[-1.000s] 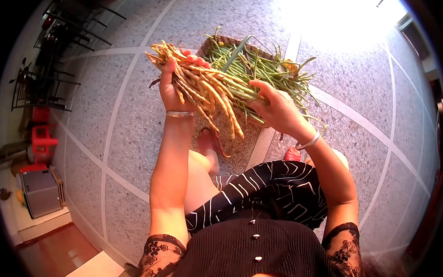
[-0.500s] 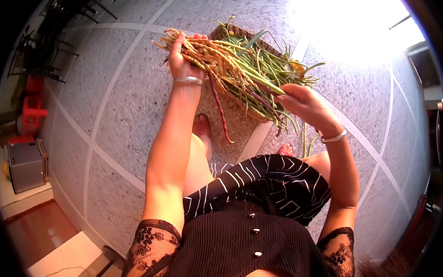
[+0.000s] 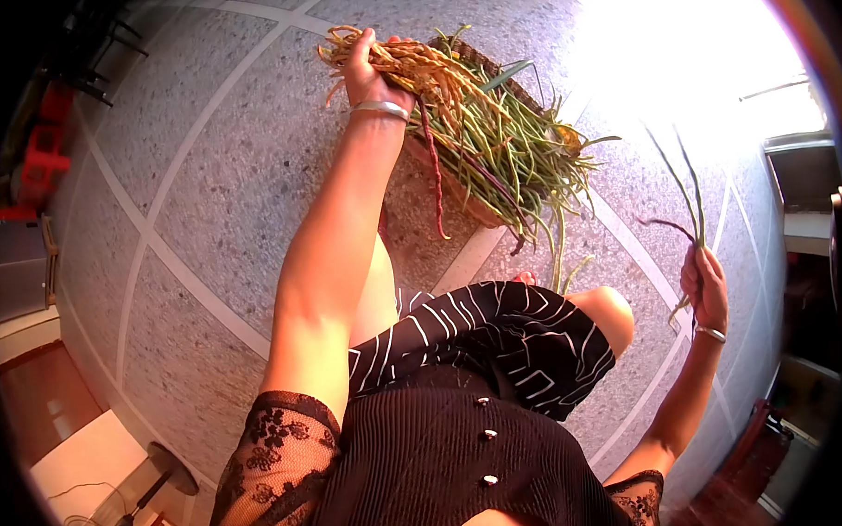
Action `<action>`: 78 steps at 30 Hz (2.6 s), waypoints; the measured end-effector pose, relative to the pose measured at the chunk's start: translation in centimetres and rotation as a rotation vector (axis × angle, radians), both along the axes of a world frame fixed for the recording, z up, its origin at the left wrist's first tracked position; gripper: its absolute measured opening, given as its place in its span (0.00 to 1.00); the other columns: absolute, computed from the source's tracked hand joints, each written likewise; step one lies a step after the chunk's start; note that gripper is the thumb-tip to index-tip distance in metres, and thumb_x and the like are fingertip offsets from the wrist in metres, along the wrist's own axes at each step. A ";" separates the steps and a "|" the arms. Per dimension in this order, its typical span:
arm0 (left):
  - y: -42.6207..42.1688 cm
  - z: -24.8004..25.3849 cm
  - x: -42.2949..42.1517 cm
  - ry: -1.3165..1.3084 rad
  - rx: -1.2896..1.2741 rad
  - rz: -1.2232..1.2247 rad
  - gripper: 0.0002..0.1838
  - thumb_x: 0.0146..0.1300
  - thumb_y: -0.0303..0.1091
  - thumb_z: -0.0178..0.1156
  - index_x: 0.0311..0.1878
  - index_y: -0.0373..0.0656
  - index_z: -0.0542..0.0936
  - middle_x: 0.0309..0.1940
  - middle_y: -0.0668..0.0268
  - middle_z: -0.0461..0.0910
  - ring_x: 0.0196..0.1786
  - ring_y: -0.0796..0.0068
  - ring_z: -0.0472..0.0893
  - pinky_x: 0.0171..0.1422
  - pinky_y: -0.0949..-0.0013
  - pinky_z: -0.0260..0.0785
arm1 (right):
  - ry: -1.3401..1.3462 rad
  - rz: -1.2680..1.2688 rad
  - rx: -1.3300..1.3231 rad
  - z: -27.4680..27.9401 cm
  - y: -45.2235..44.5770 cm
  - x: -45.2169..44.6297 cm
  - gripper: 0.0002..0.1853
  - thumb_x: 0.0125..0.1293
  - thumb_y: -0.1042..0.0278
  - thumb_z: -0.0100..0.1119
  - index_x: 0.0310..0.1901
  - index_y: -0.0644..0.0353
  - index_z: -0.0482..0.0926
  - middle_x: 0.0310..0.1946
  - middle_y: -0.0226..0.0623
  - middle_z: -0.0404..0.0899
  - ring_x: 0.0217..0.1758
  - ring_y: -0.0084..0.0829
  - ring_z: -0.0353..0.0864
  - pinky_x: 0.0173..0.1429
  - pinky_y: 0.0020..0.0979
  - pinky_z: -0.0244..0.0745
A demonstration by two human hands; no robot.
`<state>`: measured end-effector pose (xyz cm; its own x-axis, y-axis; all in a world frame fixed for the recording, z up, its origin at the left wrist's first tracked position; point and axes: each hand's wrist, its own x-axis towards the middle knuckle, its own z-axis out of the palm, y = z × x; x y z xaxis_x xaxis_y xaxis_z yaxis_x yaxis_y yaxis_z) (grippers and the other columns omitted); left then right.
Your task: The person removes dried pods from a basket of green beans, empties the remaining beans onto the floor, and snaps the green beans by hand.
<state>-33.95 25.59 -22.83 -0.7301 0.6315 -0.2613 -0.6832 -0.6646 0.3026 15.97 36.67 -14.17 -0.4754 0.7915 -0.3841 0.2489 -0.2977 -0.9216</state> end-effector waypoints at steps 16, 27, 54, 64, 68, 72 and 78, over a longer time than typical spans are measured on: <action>1.0 0.4 2.5 0.017 -0.004 -0.025 0.17 0.57 0.37 0.59 0.43 0.41 0.66 0.32 0.56 0.74 0.38 0.57 0.76 0.48 0.49 0.71 | -0.435 -0.085 0.421 -15.7 -2.5 2.5 0.16 0.64 0.65 0.54 0.49 0.68 0.75 0.47 0.41 0.78 0.52 0.30 0.75 0.57 0.28 0.66; 2.0 1.5 4.8 0.052 -0.012 -0.031 0.15 0.58 0.39 0.58 0.41 0.42 0.67 0.32 0.59 0.73 0.37 0.58 0.76 0.46 0.51 0.72 | 0.154 0.463 0.231 -8.0 -10.0 -26.5 0.23 0.65 0.58 0.53 0.56 0.64 0.66 0.39 0.38 0.76 0.44 0.22 0.73 0.45 0.25 0.71; -2.4 0.9 -3.3 0.191 -0.195 -0.061 0.17 0.55 0.33 0.59 0.44 0.39 0.65 0.29 0.58 0.75 0.35 0.59 0.78 0.46 0.53 0.73 | -0.341 -0.204 0.281 -9.5 -8.1 7.7 0.12 0.70 0.61 0.44 0.37 0.59 0.74 0.14 0.20 0.61 0.13 0.12 0.57 0.16 0.18 0.51; -15.6 -12.7 -11.6 0.556 -0.973 -0.326 0.09 0.53 0.35 0.64 0.32 0.41 0.76 0.24 0.67 0.77 0.27 0.74 0.78 0.32 0.71 0.72 | -0.758 -0.187 0.194 -32.0 -8.2 17.9 0.14 0.62 0.69 0.51 0.47 0.67 0.75 0.38 0.39 0.79 0.43 0.26 0.77 0.48 0.25 0.71; -19.2 -21.2 -15.5 0.885 -1.245 -0.439 0.12 0.49 0.38 0.67 0.31 0.40 0.80 0.23 0.68 0.78 0.25 0.77 0.77 0.30 0.72 0.70 | -0.477 -0.154 0.126 -30.7 -4.1 13.5 0.14 0.62 0.71 0.53 0.47 0.67 0.76 0.43 0.40 0.79 0.47 0.27 0.76 0.52 0.26 0.70; -19.7 -25.2 -15.8 1.176 -1.740 -0.662 0.35 0.43 0.51 0.69 0.48 0.33 0.75 0.43 0.52 0.77 0.45 0.61 0.78 0.51 0.62 0.69 | -0.471 0.041 0.290 -21.3 -0.7 -1.9 0.12 0.62 0.71 0.55 0.45 0.66 0.77 0.41 0.38 0.80 0.45 0.24 0.77 0.50 0.26 0.71; -10.1 -21.6 -12.1 1.634 -1.541 -0.499 0.31 0.51 0.43 0.64 0.59 0.44 0.68 0.56 0.54 0.70 0.54 0.59 0.74 0.57 0.62 0.66 | -0.407 0.518 0.829 -19.7 3.9 -19.7 0.10 0.60 0.76 0.53 0.43 0.59 0.78 0.38 0.40 0.78 0.40 0.41 0.79 0.44 0.32 0.73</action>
